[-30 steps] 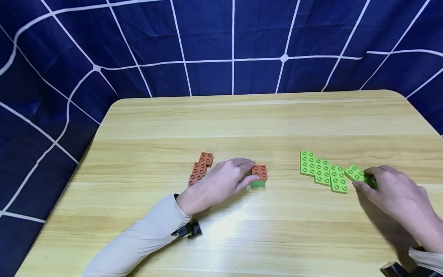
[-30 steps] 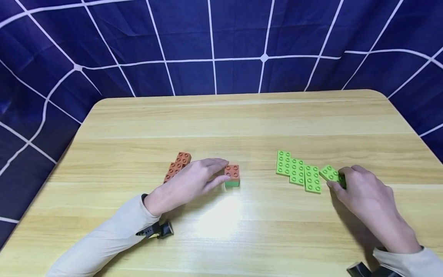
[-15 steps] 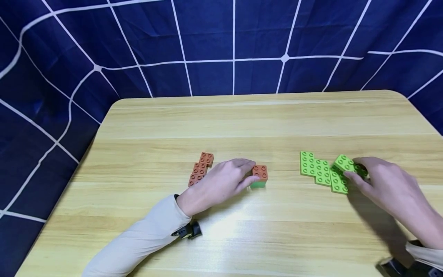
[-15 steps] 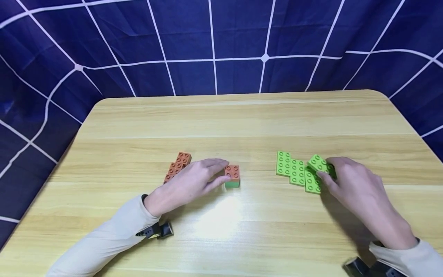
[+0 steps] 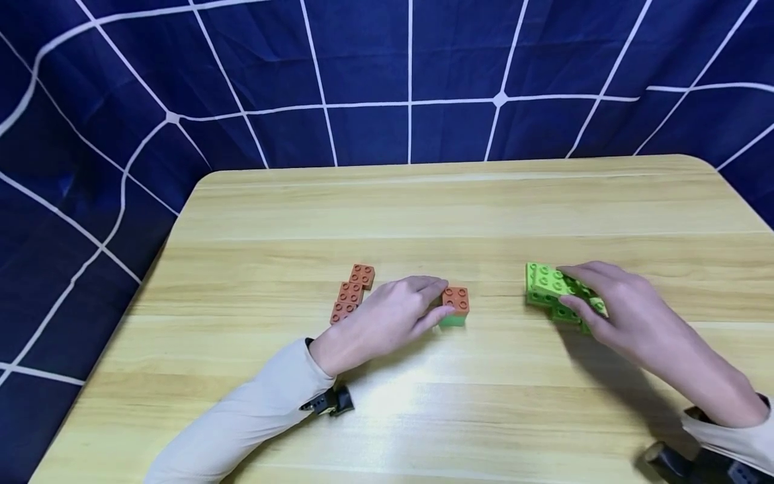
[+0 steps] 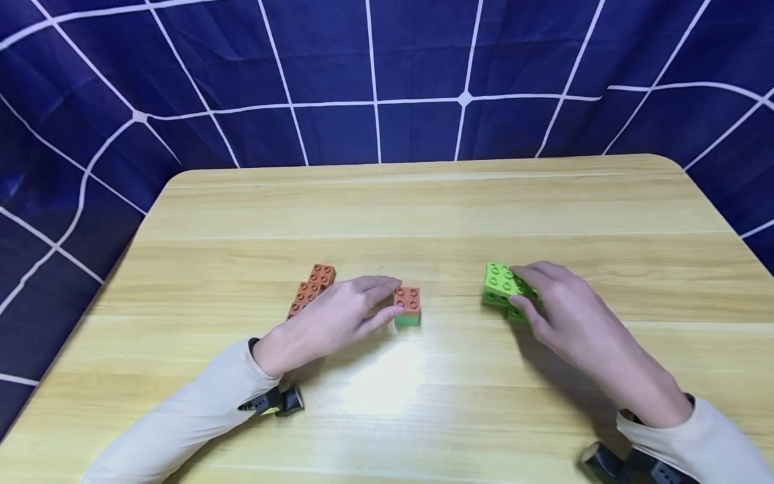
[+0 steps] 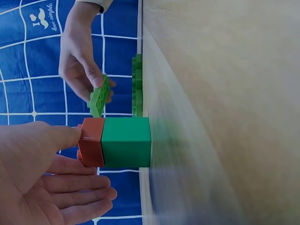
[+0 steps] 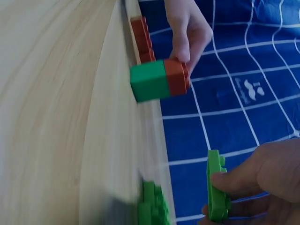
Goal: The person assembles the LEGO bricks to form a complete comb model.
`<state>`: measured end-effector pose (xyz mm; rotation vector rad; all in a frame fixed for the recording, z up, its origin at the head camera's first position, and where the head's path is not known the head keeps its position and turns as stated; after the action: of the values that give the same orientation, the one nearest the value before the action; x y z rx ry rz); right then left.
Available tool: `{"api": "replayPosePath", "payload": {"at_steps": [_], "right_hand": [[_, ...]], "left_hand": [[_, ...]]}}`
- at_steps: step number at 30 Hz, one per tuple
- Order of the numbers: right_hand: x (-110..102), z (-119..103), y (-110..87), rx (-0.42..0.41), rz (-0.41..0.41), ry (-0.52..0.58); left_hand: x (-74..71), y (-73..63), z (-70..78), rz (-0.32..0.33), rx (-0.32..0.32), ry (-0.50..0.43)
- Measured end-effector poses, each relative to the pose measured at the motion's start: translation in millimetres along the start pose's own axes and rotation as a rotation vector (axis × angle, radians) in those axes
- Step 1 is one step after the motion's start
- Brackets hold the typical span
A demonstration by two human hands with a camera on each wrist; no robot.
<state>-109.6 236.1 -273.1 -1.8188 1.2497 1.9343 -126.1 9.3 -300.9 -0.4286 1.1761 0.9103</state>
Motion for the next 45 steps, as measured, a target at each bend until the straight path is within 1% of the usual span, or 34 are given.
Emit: {"api": "replayPosePath", "payload": {"at_steps": [5, 9, 12, 16, 23, 29, 33, 39, 45], "right_hand": [[6, -14, 14.6, -0.091, 0.014, 0.022], [10, -23, 23.3, -0.138, 0.034, 0.059], [13, -30, 29.2, -0.159, 0.024, 0.08], [16, -38, 35.9, -0.164, -0.003, 0.102], [20, -50, 41.7, -0.187, -0.006, 0.146], [26, -56, 46.4, -0.196, -0.025, 0.152], [26, -57, 48.6, -0.192, -0.03, 0.158], [28, -58, 51.0, -0.199, -0.047, 0.17], [29, -61, 54.0, -0.223, -0.048, 0.174]], "left_hand": [[0.7, -0.3, -0.1, 0.003, 0.004, 0.0], [0.7, 0.0, 0.4, 0.008, 0.011, 0.007], [1.1, 0.5, 0.3, 0.004, 0.015, 0.015], [1.0, 0.5, 0.4, -0.003, 0.022, 0.024], [1.8, -0.2, 0.3, -0.014, 0.023, 0.046], [1.4, -0.5, 0.0, -0.005, 0.024, 0.044], [2.0, -0.6, -0.6, -0.011, 0.016, 0.045], [2.1, 0.1, -2.1, -0.027, 0.0, 0.025], [2.6, 0.6, -5.5, -0.038, -0.034, -0.025]]}}
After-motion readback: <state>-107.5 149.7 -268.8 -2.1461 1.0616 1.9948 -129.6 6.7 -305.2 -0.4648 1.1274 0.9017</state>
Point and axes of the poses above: each hand's wrist, its own y-axis towards the middle knuckle, its own x-axis out of the palm, z = x × y, the point moved 7 cm from there along y, towards the middle knuckle, and after that the axes turned 14 degrees about -x, right-handed, at the moved point
